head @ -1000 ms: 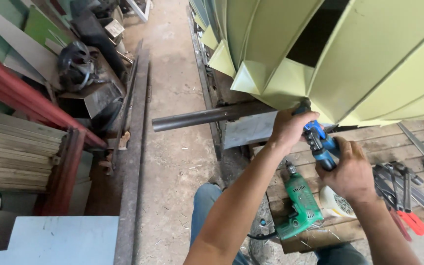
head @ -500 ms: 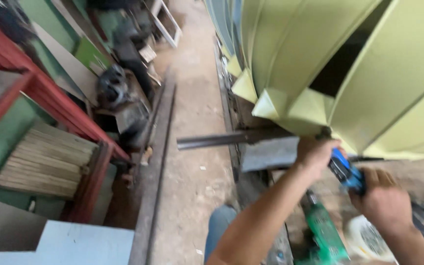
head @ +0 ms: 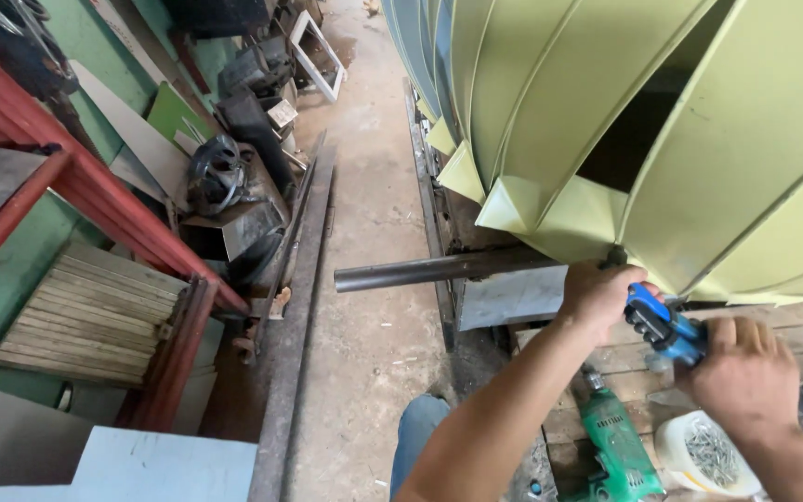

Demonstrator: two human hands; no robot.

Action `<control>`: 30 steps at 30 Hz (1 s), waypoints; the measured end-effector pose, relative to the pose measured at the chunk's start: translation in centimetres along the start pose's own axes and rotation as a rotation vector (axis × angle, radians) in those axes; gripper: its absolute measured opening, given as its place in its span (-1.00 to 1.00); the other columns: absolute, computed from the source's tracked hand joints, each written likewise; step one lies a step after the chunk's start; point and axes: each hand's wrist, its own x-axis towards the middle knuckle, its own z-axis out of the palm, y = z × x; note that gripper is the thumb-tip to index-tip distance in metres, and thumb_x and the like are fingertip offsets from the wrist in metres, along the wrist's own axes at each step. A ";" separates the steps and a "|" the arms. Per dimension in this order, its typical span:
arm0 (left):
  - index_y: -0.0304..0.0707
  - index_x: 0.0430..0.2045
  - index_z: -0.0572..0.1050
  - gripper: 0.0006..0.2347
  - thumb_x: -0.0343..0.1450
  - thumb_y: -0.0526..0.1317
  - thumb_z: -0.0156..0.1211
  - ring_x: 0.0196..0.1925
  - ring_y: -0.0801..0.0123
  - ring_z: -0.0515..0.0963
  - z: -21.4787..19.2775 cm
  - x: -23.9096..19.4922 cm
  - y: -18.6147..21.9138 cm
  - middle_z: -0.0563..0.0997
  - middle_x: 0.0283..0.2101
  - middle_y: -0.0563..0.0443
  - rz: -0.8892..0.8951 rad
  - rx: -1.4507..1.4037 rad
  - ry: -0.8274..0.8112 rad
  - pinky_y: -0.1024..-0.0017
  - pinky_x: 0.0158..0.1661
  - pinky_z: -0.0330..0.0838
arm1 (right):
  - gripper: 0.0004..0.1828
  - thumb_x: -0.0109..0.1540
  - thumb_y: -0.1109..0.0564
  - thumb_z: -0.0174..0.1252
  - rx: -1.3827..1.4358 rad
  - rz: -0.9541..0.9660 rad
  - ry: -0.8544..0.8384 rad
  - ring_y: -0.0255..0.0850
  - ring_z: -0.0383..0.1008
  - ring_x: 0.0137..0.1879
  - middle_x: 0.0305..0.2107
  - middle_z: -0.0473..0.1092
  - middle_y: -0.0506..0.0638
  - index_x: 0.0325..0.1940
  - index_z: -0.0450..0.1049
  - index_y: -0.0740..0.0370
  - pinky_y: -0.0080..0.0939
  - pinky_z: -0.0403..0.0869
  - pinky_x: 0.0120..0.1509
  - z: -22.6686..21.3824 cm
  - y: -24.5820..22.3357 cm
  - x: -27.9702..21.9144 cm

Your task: Assembling a curved metal structure by drilling holes and installing rivets using a manual rivet gun.

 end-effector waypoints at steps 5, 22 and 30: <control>-0.50 -0.42 0.47 -0.96 0.42 -0.46 0.18 -0.44 0.11 0.65 0.4 -1.1 1.6 0.58 -0.43 -0.23 0.018 0.028 -0.018 0.18 -0.37 0.62 | -0.65 0.16 -0.01 0.22 -0.007 -0.009 0.114 0.01 0.54 -0.05 -0.20 0.46 0.10 -0.07 0.44 0.22 -0.06 0.51 0.09 -0.6 -0.9 -0.6; -0.42 -0.42 0.54 -0.92 0.37 -0.33 0.21 -0.42 0.19 0.71 1.3 -3.3 5.5 0.66 -0.45 -0.15 -0.107 0.216 0.010 0.34 -0.47 0.48 | -0.53 0.06 0.12 0.24 0.171 -0.092 0.089 0.09 0.48 0.01 -0.22 0.44 0.16 0.03 0.41 0.26 0.04 0.43 0.19 -4.5 -2.7 -1.2; -0.35 -0.38 0.55 -0.92 0.37 -0.31 0.21 -0.37 0.21 0.74 1.6 -3.6 5.5 0.70 -0.40 -0.15 -0.134 0.218 0.000 0.44 -0.51 0.47 | -0.22 -0.06 0.02 0.31 0.274 -0.079 0.151 0.19 0.42 0.04 -0.14 0.40 0.30 0.18 0.33 0.43 0.08 0.41 0.18 -5.4 -1.8 -1.0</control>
